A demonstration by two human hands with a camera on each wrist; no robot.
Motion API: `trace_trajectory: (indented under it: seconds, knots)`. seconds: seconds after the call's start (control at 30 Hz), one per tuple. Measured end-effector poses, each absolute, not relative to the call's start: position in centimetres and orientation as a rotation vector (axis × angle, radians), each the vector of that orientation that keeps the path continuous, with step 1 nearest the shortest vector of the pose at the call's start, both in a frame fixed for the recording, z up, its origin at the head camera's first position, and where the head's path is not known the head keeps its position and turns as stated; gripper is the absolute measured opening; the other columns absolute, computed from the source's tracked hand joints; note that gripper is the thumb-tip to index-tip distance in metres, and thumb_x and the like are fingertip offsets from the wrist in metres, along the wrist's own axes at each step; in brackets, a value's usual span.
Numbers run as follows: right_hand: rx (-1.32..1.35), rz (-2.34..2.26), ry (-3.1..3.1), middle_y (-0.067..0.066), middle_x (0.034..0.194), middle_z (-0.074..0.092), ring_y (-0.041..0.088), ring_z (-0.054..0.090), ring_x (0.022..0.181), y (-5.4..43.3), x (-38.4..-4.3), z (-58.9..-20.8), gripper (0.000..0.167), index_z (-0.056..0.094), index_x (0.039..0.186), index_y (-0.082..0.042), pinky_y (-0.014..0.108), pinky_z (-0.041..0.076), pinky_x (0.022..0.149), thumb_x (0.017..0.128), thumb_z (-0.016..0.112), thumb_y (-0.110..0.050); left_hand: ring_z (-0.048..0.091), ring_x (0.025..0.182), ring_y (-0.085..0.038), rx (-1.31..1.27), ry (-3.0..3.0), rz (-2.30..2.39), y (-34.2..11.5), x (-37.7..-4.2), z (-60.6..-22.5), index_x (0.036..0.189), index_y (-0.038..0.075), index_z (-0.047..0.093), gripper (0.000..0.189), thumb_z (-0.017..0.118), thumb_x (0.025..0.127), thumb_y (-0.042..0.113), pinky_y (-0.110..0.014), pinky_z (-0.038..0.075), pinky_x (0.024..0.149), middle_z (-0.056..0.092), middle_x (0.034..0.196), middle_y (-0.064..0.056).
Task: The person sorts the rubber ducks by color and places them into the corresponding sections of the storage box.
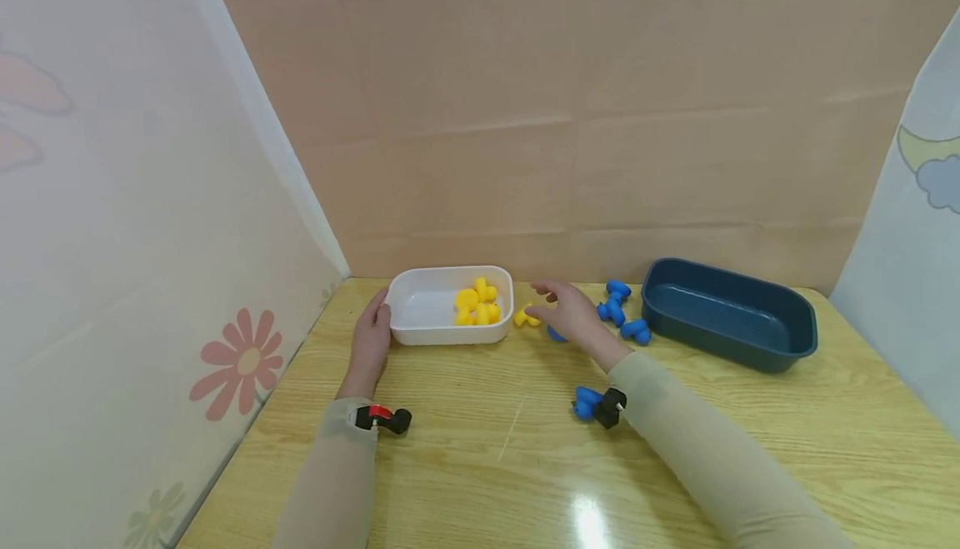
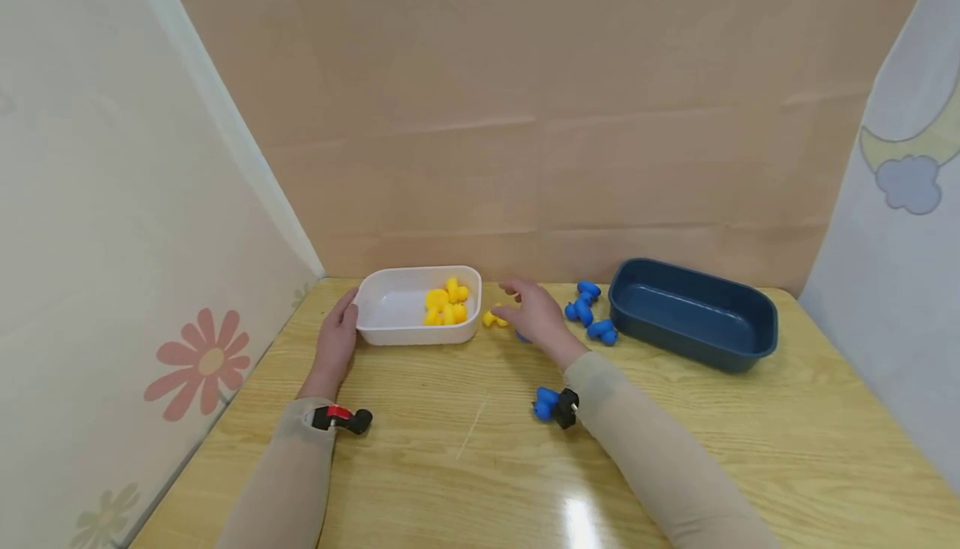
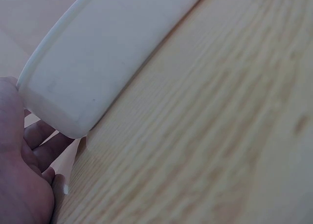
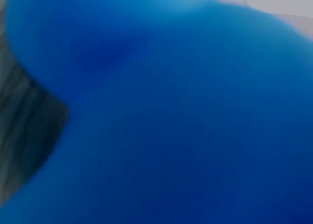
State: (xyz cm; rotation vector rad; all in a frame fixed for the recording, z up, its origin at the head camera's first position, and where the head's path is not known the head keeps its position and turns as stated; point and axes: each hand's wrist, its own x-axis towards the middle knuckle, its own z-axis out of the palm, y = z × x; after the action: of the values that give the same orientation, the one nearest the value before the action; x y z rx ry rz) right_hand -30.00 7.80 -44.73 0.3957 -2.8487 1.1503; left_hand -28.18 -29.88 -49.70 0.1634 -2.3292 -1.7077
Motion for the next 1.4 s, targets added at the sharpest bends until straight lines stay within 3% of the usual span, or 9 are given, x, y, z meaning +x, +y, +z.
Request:
trace_trajectory:
  seconds: [0.37,0.8,1.13,1.4]
  knots:
    - [0.415,1.180,-2.976,0.016,0.162,0.055,0.040,0.056,0.142,7.8,-30.2,-45.0,0.066,0.055,0.162,-0.010,0.059,0.051,0.113,0.105,0.080,-0.031,0.030,0.165,-0.029,0.158,-2.323,-1.701,-29.9,-28.3,-49.8,0.171,0.018,0.044,0.055,0.040,0.119,0.035,-0.051,0.023,0.134,0.041,0.175,-0.009]
    - [0.532,1.222,-2.974,0.020,0.162,0.054,0.041,0.061,0.134,8.5,-30.7,-46.1,0.062,0.057,0.159,-0.004,0.057,0.053,0.112,0.104,0.080,-0.022,0.031,0.164,-0.030,0.154,-2.324,-1.686,-29.8,-28.3,-49.8,0.170,0.016,0.046,0.054,0.040,0.119,0.034,-0.051,0.025,0.134,0.043,0.173,-0.010]
    - [0.578,1.184,-2.945,0.021,0.134,0.067,0.038,0.065,0.121,8.5,-30.9,-46.4,0.052,0.061,0.148,0.003,0.054,0.055,0.109,0.101,0.080,-0.005,0.032,0.164,-0.030,0.138,-2.314,-1.684,-29.9,-28.5,-49.9,0.170,0.016,0.046,0.054,0.040,0.120,0.036,-0.051,0.025,0.134,0.044,0.173,-0.011]
    - [0.553,1.141,-2.954,0.017,0.125,0.070,0.035,0.066,0.117,8.4,-30.7,-46.6,0.043,0.063,0.139,-0.002,0.051,0.055,0.108,0.100,0.081,-0.008,0.030,0.165,-0.029,0.138,-2.317,-1.694,-29.9,-28.5,-50.0,0.171,0.016,0.045,0.056,0.039,0.119,0.037,-0.051,0.024,0.134,0.042,0.174,-0.010]
